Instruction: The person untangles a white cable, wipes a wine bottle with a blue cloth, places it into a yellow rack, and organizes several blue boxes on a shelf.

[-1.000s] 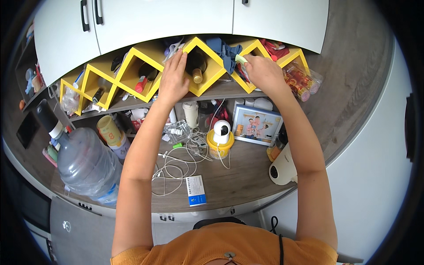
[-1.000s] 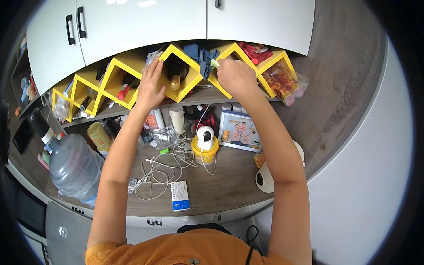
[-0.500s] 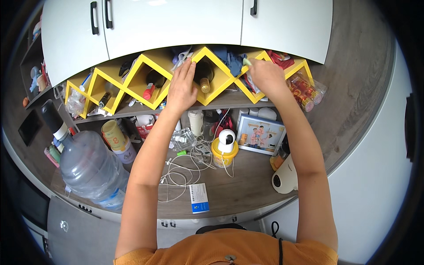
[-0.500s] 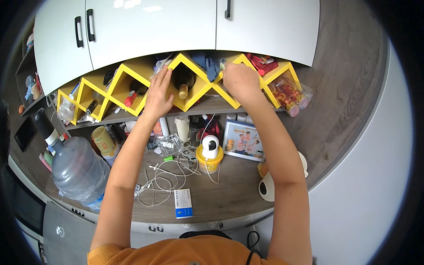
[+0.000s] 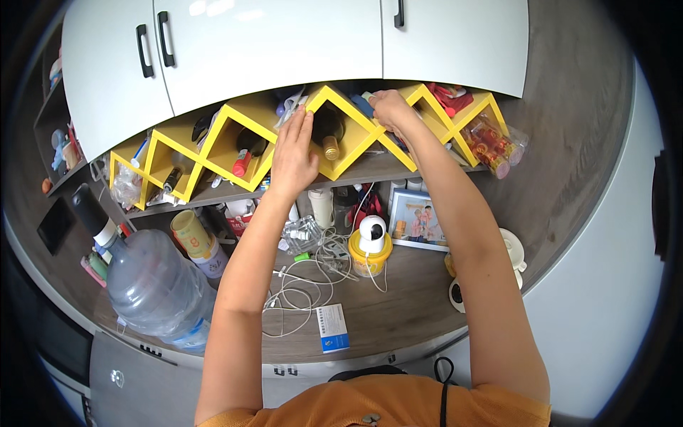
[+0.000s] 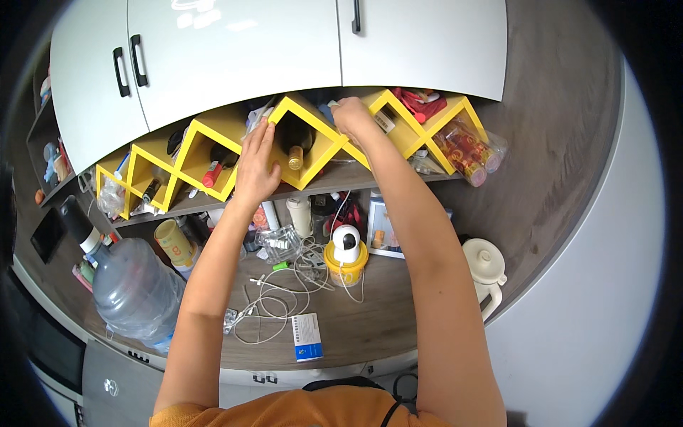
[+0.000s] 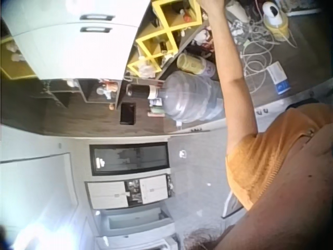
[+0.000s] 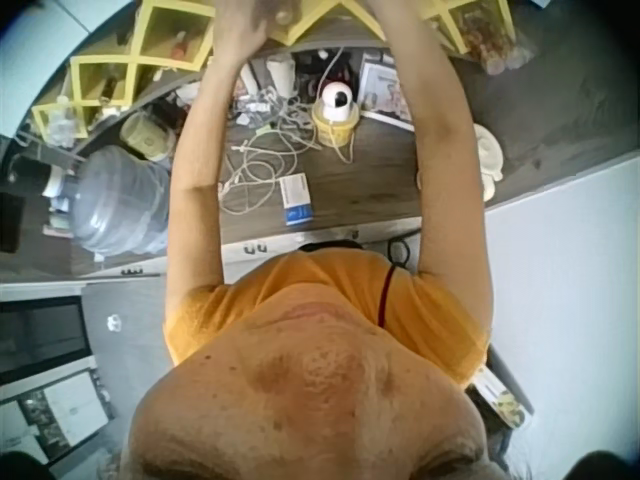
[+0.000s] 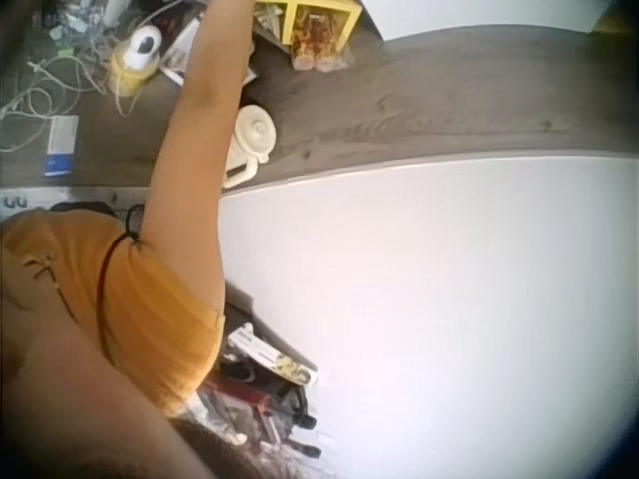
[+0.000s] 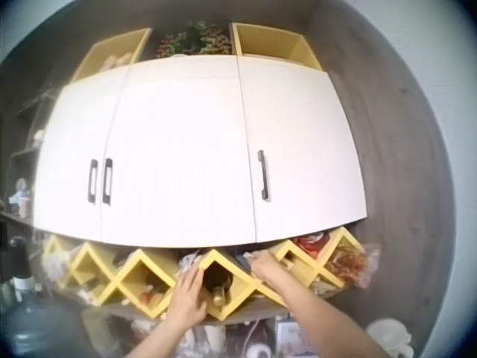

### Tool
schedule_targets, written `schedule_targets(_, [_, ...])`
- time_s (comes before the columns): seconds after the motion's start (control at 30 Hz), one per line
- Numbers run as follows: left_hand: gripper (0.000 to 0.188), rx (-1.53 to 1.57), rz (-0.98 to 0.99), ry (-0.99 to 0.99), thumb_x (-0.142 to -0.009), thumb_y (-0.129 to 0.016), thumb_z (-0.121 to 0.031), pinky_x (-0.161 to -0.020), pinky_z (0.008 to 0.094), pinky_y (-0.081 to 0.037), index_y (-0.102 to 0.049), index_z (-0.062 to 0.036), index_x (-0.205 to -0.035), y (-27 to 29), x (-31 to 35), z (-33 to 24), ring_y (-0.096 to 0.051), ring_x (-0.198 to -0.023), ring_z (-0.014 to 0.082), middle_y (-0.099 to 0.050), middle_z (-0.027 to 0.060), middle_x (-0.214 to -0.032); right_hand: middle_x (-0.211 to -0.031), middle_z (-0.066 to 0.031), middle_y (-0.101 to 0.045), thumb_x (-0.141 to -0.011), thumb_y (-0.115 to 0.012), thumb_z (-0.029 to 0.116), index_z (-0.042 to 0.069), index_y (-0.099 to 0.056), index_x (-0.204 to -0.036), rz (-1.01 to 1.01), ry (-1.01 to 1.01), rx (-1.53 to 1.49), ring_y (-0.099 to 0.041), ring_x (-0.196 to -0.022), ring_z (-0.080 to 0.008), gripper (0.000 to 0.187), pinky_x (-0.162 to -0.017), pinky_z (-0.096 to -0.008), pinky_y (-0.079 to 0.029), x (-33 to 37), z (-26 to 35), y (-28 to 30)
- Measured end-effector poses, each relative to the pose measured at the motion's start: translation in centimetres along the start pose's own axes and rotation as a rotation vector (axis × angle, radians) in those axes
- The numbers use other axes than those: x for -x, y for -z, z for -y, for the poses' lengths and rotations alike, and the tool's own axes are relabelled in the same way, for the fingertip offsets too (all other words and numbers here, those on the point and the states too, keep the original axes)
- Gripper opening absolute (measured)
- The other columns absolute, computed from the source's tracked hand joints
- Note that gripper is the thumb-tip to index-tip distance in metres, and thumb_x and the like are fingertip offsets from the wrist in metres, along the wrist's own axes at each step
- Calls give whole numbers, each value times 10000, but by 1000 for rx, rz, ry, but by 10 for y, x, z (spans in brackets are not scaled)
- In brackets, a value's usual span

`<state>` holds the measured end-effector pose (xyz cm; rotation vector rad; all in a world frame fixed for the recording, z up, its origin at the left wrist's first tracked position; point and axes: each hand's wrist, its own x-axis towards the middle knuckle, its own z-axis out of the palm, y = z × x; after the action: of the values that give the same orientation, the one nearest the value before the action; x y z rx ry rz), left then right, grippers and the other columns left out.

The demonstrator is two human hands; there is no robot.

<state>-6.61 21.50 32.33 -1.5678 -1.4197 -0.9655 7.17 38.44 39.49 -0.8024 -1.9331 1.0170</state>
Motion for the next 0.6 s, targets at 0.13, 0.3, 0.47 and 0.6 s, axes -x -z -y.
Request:
schedule_targets(0.13, [730,-25,21,10,-625,-593,34,-1047,406,-311,-373,17,-1321,1,3,3,-355,-1247,365,-342,190,-1390,-620,27,-433,-899,-507,197,62,-497,-1226,66,-103,-257,-317,-442,-52,354,-384,-206,-223,33,8,11])
schedule_targets(0.3, [725,-45,15,18,-621,-591,33,-1050,405,-312,-375,37,-1313,2,0,-2,-352,-1248,362,-344,207,-1384,-613,42,-410,-908,-494,178,94,-456,-1313,151,1,-309,-314,-467,-39,415,-397,-197,-226,65,10,23])
schedule_targets(0.47, [725,-30,29,-6,-621,-590,38,-1047,395,-317,-375,31,-1314,0,1,3,-360,-1244,360,-343,196,-1389,-621,19,-440,-909,-495,192,96,-523,-1266,134,193,-38,-366,-489,-52,371,-439,-212,-299,91,9,39])
schedule_targets(0.6, [743,-20,42,9,-622,-595,32,-1053,400,-307,-363,14,-1328,4,2,4,-348,-1254,362,-333,193,-1396,-709,-54,-555,-891,-520,199,83,-554,-1222,54,541,318,-503,-583,-106,352,-563,-256,-425,108,-4,58])
